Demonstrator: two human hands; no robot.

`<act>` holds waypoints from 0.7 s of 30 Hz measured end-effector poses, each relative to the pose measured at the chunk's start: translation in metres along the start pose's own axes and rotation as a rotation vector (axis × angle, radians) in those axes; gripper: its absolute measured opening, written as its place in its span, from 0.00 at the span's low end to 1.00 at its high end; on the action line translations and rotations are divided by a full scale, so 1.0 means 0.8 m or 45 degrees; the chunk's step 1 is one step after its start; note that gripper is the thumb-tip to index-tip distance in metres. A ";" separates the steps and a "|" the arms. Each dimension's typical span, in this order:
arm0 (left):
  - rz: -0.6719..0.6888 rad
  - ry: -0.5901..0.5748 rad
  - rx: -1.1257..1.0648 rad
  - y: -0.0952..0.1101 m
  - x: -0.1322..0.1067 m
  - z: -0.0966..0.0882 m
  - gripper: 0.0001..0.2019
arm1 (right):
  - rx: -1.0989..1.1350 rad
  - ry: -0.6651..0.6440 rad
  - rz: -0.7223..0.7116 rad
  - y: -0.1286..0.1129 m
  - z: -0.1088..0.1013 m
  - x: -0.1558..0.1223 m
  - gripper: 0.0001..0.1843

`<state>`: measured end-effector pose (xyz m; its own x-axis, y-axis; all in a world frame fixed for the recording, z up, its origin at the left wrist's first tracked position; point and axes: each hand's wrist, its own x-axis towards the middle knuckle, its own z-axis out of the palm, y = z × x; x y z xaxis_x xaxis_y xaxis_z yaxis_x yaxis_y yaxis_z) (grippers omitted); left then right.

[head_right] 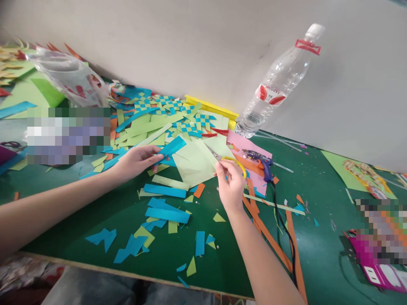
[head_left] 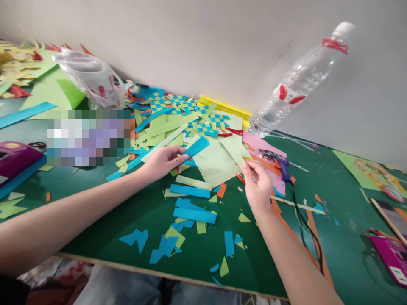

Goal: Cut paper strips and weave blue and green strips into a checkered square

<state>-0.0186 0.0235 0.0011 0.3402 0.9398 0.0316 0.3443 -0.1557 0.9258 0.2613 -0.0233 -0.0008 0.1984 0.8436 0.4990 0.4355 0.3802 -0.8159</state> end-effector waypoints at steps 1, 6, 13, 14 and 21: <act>-0.001 0.002 0.000 0.000 0.000 0.000 0.19 | -0.010 0.021 0.038 0.000 0.000 0.000 0.10; -0.010 0.008 0.029 0.005 -0.001 0.001 0.19 | 0.069 0.057 0.245 -0.004 0.001 0.001 0.14; -0.022 -0.010 0.023 0.008 -0.002 0.001 0.19 | 0.158 0.042 0.234 -0.010 0.001 0.004 0.11; -0.029 -0.009 0.027 0.009 -0.002 0.001 0.19 | 0.167 0.053 0.232 -0.009 0.001 0.004 0.11; -0.042 -0.011 0.023 0.013 -0.002 0.001 0.18 | 0.149 0.055 0.309 -0.001 0.000 0.004 0.11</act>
<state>-0.0147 0.0197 0.0101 0.3360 0.9419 -0.0019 0.3708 -0.1304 0.9195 0.2616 -0.0209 0.0016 0.3228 0.8995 0.2944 0.2664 0.2122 -0.9402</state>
